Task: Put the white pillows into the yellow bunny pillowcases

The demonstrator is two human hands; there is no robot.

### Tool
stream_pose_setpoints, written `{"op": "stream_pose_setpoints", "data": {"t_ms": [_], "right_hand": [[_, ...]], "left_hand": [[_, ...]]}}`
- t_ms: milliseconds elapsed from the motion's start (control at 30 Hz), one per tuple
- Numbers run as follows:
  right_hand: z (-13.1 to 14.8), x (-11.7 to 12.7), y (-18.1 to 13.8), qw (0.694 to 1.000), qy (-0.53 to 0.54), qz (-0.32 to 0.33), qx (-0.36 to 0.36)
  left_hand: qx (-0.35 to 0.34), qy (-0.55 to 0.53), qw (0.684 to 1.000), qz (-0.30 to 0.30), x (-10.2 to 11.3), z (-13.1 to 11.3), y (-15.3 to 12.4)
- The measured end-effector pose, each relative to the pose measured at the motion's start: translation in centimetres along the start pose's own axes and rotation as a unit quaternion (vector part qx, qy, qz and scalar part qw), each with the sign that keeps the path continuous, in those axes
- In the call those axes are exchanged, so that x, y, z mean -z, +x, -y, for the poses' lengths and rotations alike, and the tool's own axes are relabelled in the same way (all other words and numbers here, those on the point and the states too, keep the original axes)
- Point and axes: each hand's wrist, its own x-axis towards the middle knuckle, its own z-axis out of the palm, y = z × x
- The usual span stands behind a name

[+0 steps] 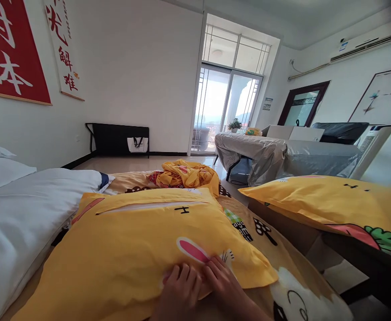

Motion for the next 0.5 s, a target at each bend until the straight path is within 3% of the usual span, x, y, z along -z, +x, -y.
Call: {"op": "stream_pose_setpoints", "data": {"t_ms": [167,367,500], "right_hand": [[0.0,-0.3,-0.4,1.0,0.004,-0.012,0.0],[0.3,-0.6,-0.7,0.998,-0.052,-0.023,-0.029],[-0.2,-0.5,-1.0,0.996,-0.059,-0.025,-0.057]], "left_hand": [[0.034,-0.004,0.999,0.012,-1.6,-0.9,1.2],[0.068,0.008,0.997,0.048,-0.9,-0.8,1.2],[0.056,-0.007,0.998,0.008,-0.5,-0.7,1.3]]}}
